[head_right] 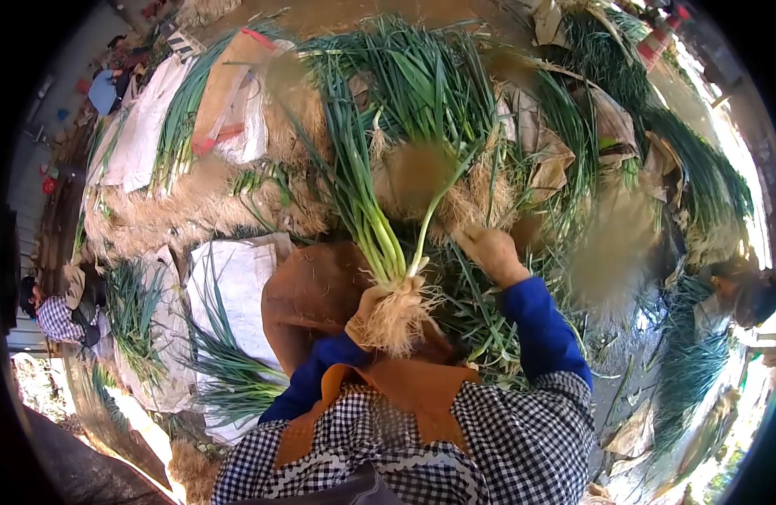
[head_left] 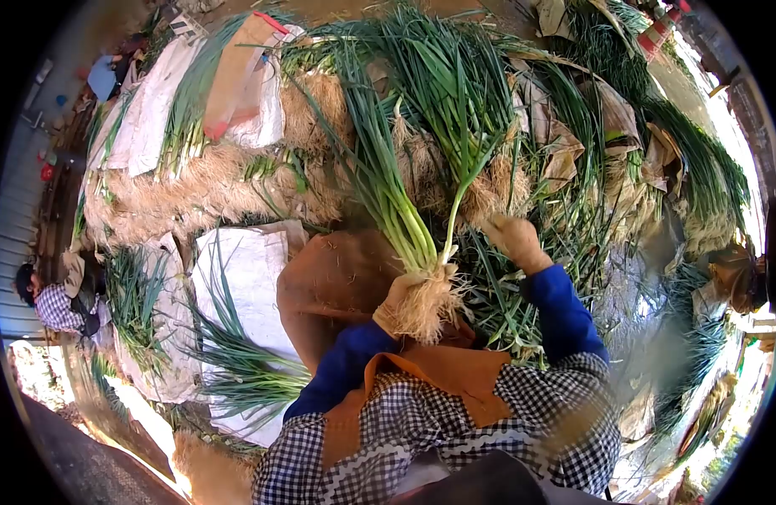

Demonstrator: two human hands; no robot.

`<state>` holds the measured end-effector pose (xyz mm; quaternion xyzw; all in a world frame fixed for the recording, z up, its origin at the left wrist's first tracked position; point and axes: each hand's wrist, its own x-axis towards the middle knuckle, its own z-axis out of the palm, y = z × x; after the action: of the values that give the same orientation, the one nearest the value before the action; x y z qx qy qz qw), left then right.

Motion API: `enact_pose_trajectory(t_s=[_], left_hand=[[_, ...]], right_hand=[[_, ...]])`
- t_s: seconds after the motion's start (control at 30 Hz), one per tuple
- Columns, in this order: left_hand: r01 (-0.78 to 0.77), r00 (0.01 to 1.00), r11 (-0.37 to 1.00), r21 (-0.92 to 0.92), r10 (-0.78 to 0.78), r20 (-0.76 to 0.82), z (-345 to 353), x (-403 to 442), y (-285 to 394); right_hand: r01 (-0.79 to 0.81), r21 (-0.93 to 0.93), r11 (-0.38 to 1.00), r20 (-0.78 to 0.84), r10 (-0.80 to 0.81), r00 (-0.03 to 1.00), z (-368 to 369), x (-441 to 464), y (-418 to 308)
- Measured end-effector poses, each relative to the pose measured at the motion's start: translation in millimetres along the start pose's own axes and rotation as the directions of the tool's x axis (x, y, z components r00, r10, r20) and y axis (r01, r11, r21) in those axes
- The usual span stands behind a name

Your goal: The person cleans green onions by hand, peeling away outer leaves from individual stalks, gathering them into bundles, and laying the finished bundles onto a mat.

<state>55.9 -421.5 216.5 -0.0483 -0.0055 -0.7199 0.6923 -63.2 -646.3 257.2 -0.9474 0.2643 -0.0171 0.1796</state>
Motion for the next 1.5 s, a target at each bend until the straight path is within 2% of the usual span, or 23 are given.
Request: enact_pose_trajectory(t_s=[0.03, 0.13, 0.23, 0.3, 0.33, 0.4, 0.5, 0.53, 0.57, 0.63, 0.67, 0.7, 0.77, 0.9, 0.97, 1.03, 1.1, 1.13, 1.2, 1.23, 1.3, 1.4, 1.5], left_hand=[[0.024, 0.985, 1.000, -0.017, -0.020, 0.173, -0.1, 1.8, 4.1], [-0.051, 0.874, 0.995, 0.087, 0.002, 0.486, 31.4, 7.9, 21.5], [-0.149, 0.989, 0.971, 0.187, 0.151, 0.003, 47.1, 6.4, 26.9], [-0.189, 0.906, 0.947, 0.260, 0.271, -0.325, 50.7, 3.2, 25.9], [-0.100, 0.992, 0.979, 0.177, 0.111, -0.057, 23.8, 8.2, 31.4], [-0.052, 0.983, 0.984, 0.168, 0.080, -0.164, -32.7, 4.5, 28.8], [-0.127, 0.991, 0.991, 0.039, 0.129, -0.041, -22.0, 11.7, 4.1], [-0.103, 0.988, 0.989, 0.105, 0.114, -0.103, -4.8, 12.8, -0.6], [-0.072, 0.982, 0.982, 0.177, 0.101, -0.158, 5.1, 15.3, -1.6], [-0.060, 0.940, 0.939, 0.338, 0.166, -0.296, -39.3, 21.9, -7.1], [-0.013, 0.920, 0.946, 0.324, 0.138, -0.366, -35.7, 24.9, -13.7], [0.035, 0.895, 0.950, 0.310, 0.109, -0.433, -25.5, 29.7, -19.5], [0.037, 0.910, 0.958, 0.283, 0.085, -0.407, -14.5, 37.9, -28.0], [0.056, 0.907, 0.974, 0.217, 0.041, -0.419, -21.5, 36.1, -29.3], [-0.084, 0.832, 0.953, 0.290, 0.227, -0.507, -26.2, 32.1, -25.7], [-0.077, 0.794, 0.933, 0.353, 0.271, -0.544, -15.2, 27.7, -21.1], [-0.081, 0.895, 0.976, 0.201, 0.160, -0.416, -22.8, 27.6, -20.0], [-0.077, 0.895, 0.977, 0.200, 0.156, -0.417, -26.6, 28.5, -19.9], [-0.043, 0.899, 0.975, 0.220, 0.134, -0.416, -34.0, 29.4, -22.6], [-0.040, 0.897, 0.974, 0.223, 0.133, -0.421, -38.0, 28.7, -23.5], [-0.059, 0.917, 0.980, 0.191, 0.129, -0.377, -42.8, 30.2, -20.8], [-0.091, 0.960, 0.988, 0.121, 0.120, -0.251, -28.5, 26.9, -17.8], [-0.141, 0.979, 0.990, -0.004, 0.139, -0.152, -18.4, 21.4, -23.6]], right_hand=[[0.018, 0.044, 0.999, -0.241, -0.007, 0.971, -5.0, 23.5, -4.7], [-0.208, -0.120, 0.971, -0.240, 0.175, 0.955, -19.6, 97.3, -6.0], [-0.296, -0.298, 0.908, -0.133, 0.267, 0.954, -32.2, 132.3, -12.9], [-0.270, -0.336, 0.902, -0.157, 0.229, 0.961, -12.8, 157.0, 9.8], [-0.266, -0.336, 0.904, -0.156, 0.225, 0.962, -16.0, 155.3, 6.1], [-0.265, -0.344, 0.901, -0.009, 0.279, 0.960, -48.3, 138.9, -12.3], [-0.030, -0.195, 0.980, -0.132, 0.004, 0.991, -61.0, 60.5, -17.0], [-0.061, 0.277, 0.959, -0.092, 0.090, 0.992, -50.8, 35.7, -17.5], [-0.090, 0.685, 0.723, -0.030, 0.151, 0.988, -42.2, 14.8, -18.9], [-0.151, 0.958, 0.245, 0.032, 0.428, 0.903, 16.1, -8.1, -15.4], [-0.194, 0.906, 0.377, 0.011, 0.436, 0.900, 29.4, -17.9, -16.9], [-0.068, 0.599, 0.798, -0.245, 0.264, 0.933, 39.4, -28.9, -20.2], [-0.086, 0.066, 0.994, -0.348, 0.104, 0.932, 34.8, -38.8, -33.0], [0.083, -0.284, 0.955, 0.005, -0.085, 0.996, 26.9, -71.6, -34.7], [0.287, -0.221, 0.932, 0.220, -0.238, 0.946, 26.5, -107.4, -21.0], [0.060, -0.251, 0.966, 0.473, 0.068, 0.879, 39.9, -143.1, 14.8], [0.066, -0.567, 0.821, 0.647, 0.394, 0.653, 60.9, -163.1, 87.4], [0.086, -0.546, 0.834, 0.529, 0.264, 0.806, 42.7, -149.9, 81.7], [-0.356, -0.212, 0.910, 0.269, 0.404, 0.874, -7.0, -77.5, 14.6], [-0.089, 0.086, 0.992, -0.114, 0.098, 0.989, 1.0, -60.0, 13.7], [0.116, 0.422, 0.899, -0.398, 0.069, 0.915, 7.4, -7.7, -10.6], [0.089, 0.910, 0.405, -0.044, -0.118, 0.992, 24.1, 20.4, -31.8], [-0.110, 0.885, 0.452, 0.052, 0.139, 0.989, 42.0, -13.1, -68.5]])
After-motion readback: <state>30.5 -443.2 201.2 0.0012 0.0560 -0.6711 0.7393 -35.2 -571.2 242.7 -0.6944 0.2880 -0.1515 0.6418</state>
